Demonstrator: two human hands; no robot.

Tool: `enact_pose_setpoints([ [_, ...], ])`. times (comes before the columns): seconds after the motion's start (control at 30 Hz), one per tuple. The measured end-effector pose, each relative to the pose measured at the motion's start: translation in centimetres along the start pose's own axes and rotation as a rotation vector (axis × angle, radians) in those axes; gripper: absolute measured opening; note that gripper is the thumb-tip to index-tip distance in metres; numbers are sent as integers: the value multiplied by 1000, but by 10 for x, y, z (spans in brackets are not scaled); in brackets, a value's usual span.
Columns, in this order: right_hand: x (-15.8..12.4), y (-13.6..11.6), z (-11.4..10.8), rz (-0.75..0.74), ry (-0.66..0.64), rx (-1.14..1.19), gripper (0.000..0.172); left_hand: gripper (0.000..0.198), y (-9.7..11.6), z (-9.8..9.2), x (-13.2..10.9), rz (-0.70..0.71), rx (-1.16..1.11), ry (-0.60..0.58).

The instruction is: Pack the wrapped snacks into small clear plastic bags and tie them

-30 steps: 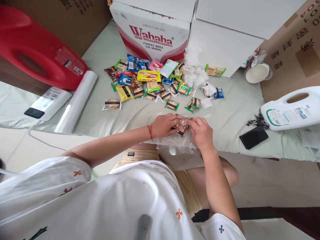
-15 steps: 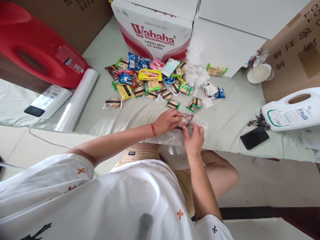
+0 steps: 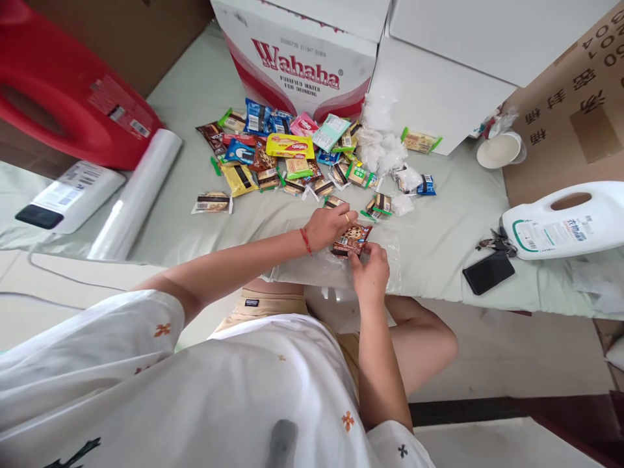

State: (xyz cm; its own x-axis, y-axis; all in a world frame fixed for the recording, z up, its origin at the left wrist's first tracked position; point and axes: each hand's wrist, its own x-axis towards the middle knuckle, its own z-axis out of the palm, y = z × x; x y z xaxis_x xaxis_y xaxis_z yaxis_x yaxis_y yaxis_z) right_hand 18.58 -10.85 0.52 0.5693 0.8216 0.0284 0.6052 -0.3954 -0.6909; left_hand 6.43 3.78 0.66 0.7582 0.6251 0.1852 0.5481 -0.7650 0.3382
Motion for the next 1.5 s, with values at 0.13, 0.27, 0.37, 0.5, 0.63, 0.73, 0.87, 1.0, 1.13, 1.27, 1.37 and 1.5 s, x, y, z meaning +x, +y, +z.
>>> enact_pose_setpoints([
  [0.13,-3,-7,0,91,10,60,56,38,-7,2,6,9,-143,36],
  [0.27,-6,-9,9,124,1,62,63,40,-13,3,11,28,-211,38],
  [0.37,-7,-8,8,144,-6,166,59,40,-17,5,15,9,-231,49],
  [0.5,0,-10,-16,174,-49,351,47,40,-25,10,19,0,-310,97],
  [0.63,31,-20,-39,218,-127,465,45,39,-29,13,20,8,-381,145],
  [0.73,60,-27,-42,228,-193,405,43,38,-31,12,20,21,-406,156],
  [0.87,82,-33,-32,222,-370,307,44,36,-36,10,19,26,-432,155],
  [1.0,88,-32,-20,182,-415,314,50,32,-41,9,19,32,-488,182],
  [1.13,88,-22,-15,78,-210,68,52,32,-37,4,17,36,-460,163],
  [1.27,75,-9,-12,-21,-16,-77,49,33,-25,-2,10,96,-344,138],
  [1.37,63,-3,-9,-17,-44,-54,45,35,-15,-6,5,187,-243,102],
  [1.5,54,-7,-12,-146,172,-119,57,40,-9,-8,-1,280,-120,61],
])
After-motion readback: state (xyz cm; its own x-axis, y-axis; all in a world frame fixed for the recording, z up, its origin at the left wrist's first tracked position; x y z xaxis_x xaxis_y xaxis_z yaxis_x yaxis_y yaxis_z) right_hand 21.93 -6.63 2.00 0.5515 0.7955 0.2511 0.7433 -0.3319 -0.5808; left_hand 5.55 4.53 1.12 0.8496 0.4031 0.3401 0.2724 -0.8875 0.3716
